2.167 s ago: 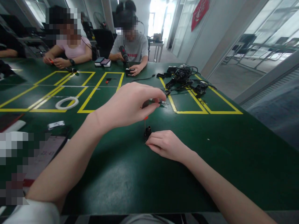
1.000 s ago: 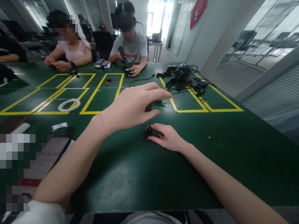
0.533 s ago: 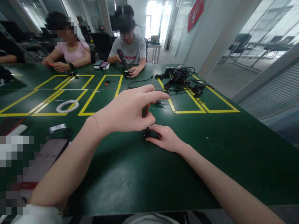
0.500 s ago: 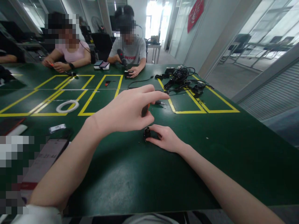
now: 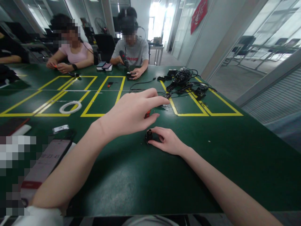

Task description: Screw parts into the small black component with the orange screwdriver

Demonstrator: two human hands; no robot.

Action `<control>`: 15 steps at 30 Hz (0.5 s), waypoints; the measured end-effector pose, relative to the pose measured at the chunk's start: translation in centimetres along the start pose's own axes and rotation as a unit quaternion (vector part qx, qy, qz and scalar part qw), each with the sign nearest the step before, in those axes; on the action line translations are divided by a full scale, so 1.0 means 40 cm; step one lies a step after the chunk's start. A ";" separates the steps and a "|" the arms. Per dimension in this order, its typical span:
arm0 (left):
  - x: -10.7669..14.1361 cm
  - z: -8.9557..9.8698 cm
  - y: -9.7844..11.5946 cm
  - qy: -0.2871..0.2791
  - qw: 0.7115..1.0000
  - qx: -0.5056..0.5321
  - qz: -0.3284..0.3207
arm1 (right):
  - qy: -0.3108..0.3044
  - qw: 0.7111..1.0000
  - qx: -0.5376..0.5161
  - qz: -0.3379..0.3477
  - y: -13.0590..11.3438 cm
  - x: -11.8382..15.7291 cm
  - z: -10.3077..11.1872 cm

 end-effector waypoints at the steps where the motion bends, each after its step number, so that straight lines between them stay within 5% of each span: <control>1: 0.001 0.000 0.000 -0.003 1.000 0.001 0.000 | -0.001 1.000 -0.001 -0.001 0.000 0.000 0.000; 15: 0.006 -0.008 0.008 -0.008 1.000 -0.005 -0.012 | 0.005 1.000 -0.011 0.000 -0.001 0.002 -0.005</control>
Point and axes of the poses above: each hand's wrist, its own x-axis away from the middle knuckle, its own z-axis out of the back of the hand, y = z × x, the point moved 2 cm from there along -x, towards the middle knuckle, and after that the axes turned 12 degrees about x, right-handed, at the moved point
